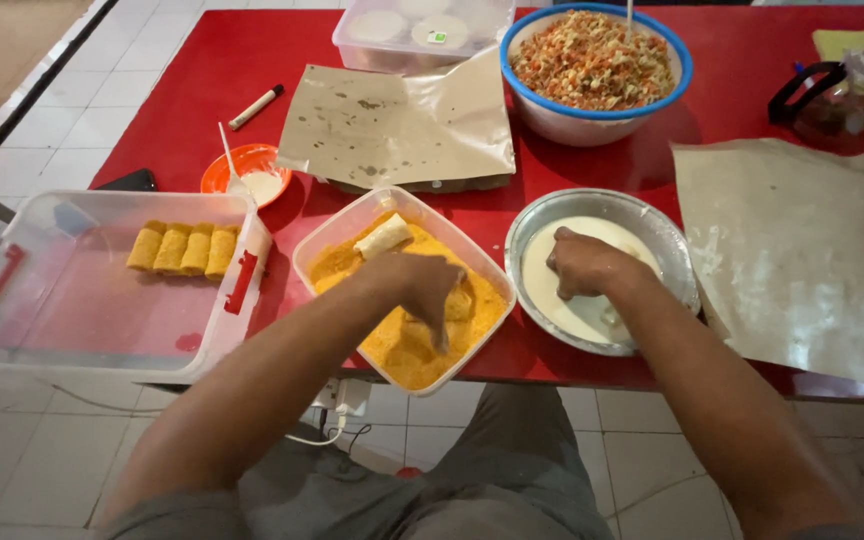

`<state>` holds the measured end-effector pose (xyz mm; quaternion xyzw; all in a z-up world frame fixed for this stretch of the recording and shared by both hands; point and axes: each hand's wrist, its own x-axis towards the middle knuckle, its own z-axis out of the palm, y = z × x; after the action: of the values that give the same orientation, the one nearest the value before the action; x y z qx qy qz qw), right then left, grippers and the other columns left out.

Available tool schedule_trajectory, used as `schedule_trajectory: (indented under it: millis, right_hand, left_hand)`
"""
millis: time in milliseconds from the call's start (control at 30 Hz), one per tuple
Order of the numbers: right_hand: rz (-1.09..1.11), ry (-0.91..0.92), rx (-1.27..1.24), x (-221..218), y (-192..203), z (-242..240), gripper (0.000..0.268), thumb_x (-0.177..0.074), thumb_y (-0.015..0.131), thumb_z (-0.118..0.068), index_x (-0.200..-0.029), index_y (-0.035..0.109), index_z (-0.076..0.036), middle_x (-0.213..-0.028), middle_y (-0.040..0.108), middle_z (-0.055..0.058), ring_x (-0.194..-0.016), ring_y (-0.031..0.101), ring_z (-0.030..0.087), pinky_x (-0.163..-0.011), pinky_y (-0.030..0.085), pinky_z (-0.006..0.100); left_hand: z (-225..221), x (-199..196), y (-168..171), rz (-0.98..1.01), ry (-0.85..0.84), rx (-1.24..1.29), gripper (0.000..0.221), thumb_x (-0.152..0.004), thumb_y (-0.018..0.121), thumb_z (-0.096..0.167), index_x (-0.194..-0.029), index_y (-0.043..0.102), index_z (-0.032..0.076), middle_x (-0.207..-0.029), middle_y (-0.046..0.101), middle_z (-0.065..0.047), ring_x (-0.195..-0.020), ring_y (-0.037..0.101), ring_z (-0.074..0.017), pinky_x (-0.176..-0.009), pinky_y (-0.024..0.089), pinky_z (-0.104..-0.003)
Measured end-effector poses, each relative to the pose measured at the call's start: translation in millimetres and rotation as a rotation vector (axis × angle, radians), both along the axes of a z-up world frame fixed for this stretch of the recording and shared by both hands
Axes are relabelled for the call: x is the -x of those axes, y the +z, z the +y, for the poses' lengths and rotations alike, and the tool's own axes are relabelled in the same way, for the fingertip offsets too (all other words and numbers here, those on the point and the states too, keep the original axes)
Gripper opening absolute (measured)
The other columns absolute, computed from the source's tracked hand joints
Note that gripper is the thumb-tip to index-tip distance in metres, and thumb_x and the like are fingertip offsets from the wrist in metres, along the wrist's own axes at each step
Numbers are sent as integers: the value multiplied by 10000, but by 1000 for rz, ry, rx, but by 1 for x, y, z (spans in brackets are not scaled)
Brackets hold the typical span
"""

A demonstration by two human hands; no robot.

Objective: Coating pre-made rolls in a liquid wash and then breadcrumbs using a professional wet-hand/dry-hand technique.

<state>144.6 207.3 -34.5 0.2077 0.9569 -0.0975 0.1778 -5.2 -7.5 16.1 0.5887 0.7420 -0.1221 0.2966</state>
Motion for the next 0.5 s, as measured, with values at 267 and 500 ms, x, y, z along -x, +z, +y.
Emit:
schedule_trajectory:
  millis: [267, 500]
  right_hand:
    - [-5, 36, 6, -1, 2, 0, 286, -713, 894, -31, -980, 811, 33, -1352, 571, 265, -948, 739, 398, -812, 624, 451]
    - [0, 45, 7, 0, -9, 9, 289, -711, 893, -43, -982, 811, 20, -1328, 576, 249, -953, 739, 395, -801, 627, 430]
  left_hand:
    - [11, 8, -27, -19, 26, -16, 876, -614, 921, 382, -1375, 613, 75, -1325, 681, -175, -1292, 618, -364, -1101, 497, -481]
    - [3, 29, 7, -63, 64, -130, 932, -613, 917, 411, -1420, 591, 79, -1360, 670, -176, -1324, 596, -387, -1128, 468, -489]
